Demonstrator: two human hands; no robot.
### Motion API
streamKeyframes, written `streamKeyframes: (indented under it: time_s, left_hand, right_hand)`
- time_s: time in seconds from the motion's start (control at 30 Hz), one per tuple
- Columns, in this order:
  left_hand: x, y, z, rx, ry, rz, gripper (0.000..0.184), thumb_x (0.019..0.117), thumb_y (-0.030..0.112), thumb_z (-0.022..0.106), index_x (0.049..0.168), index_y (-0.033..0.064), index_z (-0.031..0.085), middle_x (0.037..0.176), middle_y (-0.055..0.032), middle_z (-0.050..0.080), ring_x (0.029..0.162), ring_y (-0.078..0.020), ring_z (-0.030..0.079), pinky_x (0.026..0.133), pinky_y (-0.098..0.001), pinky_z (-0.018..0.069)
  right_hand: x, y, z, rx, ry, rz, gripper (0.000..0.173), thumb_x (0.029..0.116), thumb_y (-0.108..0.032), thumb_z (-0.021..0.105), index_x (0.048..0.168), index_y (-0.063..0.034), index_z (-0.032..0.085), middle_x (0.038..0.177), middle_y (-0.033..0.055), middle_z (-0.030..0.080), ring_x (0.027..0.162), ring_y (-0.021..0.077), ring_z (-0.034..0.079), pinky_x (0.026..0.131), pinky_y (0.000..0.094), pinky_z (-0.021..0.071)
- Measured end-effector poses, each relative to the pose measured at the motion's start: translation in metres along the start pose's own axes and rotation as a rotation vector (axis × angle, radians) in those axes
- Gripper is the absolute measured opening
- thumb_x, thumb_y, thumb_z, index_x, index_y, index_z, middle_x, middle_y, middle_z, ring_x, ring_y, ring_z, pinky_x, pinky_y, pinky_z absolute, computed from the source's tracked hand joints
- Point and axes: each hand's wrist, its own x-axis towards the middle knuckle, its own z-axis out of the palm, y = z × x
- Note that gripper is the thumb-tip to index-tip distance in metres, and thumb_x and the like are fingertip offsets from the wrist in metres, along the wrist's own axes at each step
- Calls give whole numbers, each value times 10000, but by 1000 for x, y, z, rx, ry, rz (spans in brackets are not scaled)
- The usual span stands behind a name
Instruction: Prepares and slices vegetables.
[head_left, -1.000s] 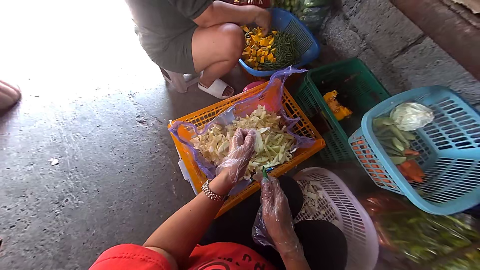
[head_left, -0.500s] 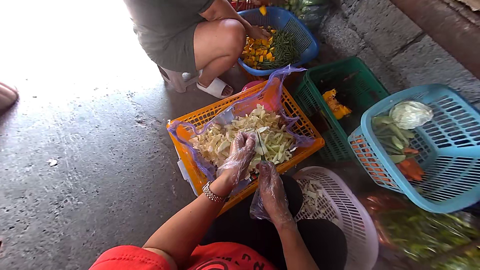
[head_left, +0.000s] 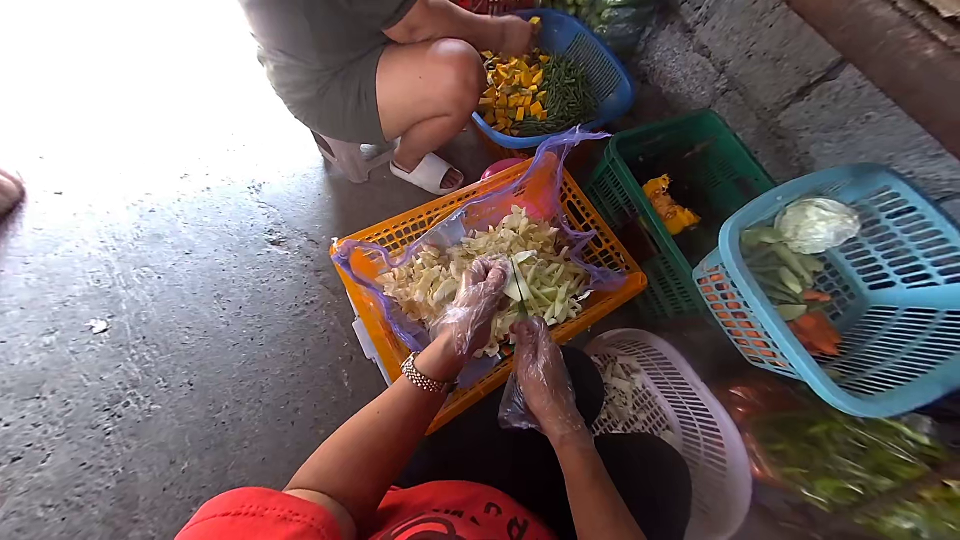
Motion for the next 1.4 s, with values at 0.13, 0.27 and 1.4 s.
streamKeyframes:
  time_s: [0.13, 0.27, 1.4]
  left_hand:
    - [-8, -3, 3, -33, 24, -5, 97, 1071, 77, 435, 1003, 63, 502, 723, 24, 531, 575, -32, 513, 567, -176, 468]
    - [-4, 2, -8, -273, -91, -82, 208, 1090, 124, 370, 1025, 79, 563, 715, 15, 606, 588, -49, 574, 577, -181, 503]
    - [-30, 10, 24, -501, -115, -99, 278, 1121, 158, 245, 1055, 62, 498, 630, 18, 545, 538, -104, 597, 621, -267, 589]
  right_hand:
    - [22, 5, -7, 12, -129, 161, 434, 1125, -230, 315, 1347, 67, 540, 1236, 227, 621, 1114, 245, 605, 1004, 392, 460]
    - [9, 7, -12, 171, -84, 157, 400, 1117, -211, 293, 1253, 36, 576, 856, 31, 531, 688, 58, 484, 665, 231, 451]
    - [-41, 17, 8, 87, 125, -139, 392, 1078, -221, 395, 1172, 109, 585, 792, 16, 538, 681, -24, 495, 680, 142, 451]
